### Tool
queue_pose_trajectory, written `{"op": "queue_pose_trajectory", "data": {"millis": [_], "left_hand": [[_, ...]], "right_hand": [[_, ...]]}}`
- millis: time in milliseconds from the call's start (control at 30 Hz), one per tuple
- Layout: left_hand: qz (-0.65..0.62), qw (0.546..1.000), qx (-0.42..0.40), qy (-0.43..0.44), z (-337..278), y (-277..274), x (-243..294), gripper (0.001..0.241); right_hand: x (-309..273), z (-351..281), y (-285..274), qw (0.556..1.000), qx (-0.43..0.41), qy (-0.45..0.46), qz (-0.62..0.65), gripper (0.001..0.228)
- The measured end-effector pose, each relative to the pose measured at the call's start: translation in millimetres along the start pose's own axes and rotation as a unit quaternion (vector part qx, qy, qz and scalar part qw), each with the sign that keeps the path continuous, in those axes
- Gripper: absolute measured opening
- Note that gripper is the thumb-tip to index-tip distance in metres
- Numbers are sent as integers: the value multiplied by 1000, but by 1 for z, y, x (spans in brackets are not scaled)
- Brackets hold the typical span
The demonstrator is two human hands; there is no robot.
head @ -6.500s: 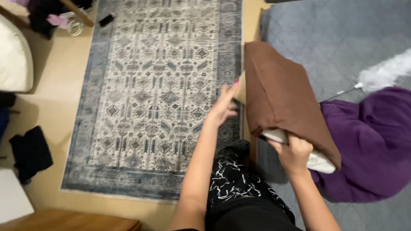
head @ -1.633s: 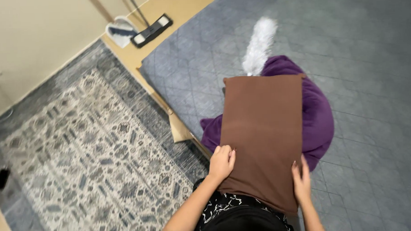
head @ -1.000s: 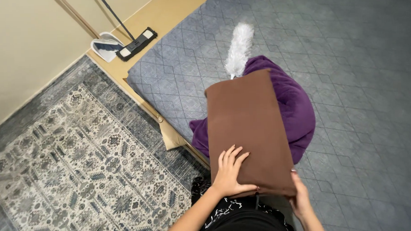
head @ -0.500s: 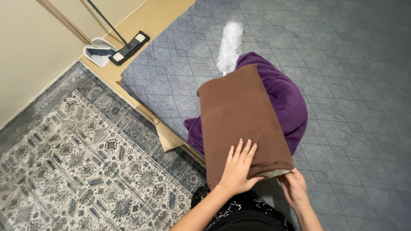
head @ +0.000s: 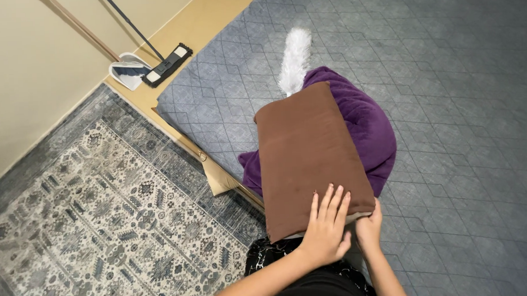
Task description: Putting a pillow into a pillowcase and then dusting bedding with a feather duster.
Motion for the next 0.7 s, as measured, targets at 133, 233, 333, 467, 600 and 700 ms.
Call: {"op": "queue_pose_trajectory", "data": {"millis": [133, 233, 333, 467, 600, 700], "left_hand": [[-33, 999, 37, 14, 0, 9, -19, 93], [29, 999, 42, 14, 4, 14, -29, 89], [50, 997, 59, 13, 9, 12, -38, 87], [33, 997, 71, -23, 30, -12, -47, 88], [10, 997, 57, -50, 46, -28, -50, 84], [-43, 996, 61, -49, 54, -38, -45, 81]], "right_hand": [[-8, -4, 19, 994, -12, 75, 79, 51], [-8, 1, 25, 971, -31, 139, 193, 39], [-4, 7, 28, 961, -33, 145, 232, 33], [-17, 15, 40, 979, -78, 58, 182, 28], [-37, 14, 48, 993, -72, -96, -11, 40], [-61, 6, 57, 970, -19, -187, -153, 46]]}}
Point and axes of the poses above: each hand's wrist, its own z-axis towards the middle knuckle, its own y-axis out of the palm, x = y × z, the point moved 5 cm from there along z, towards the middle knuckle, and after that the axes turned 10 degrees about x, right-handed, at the moved point
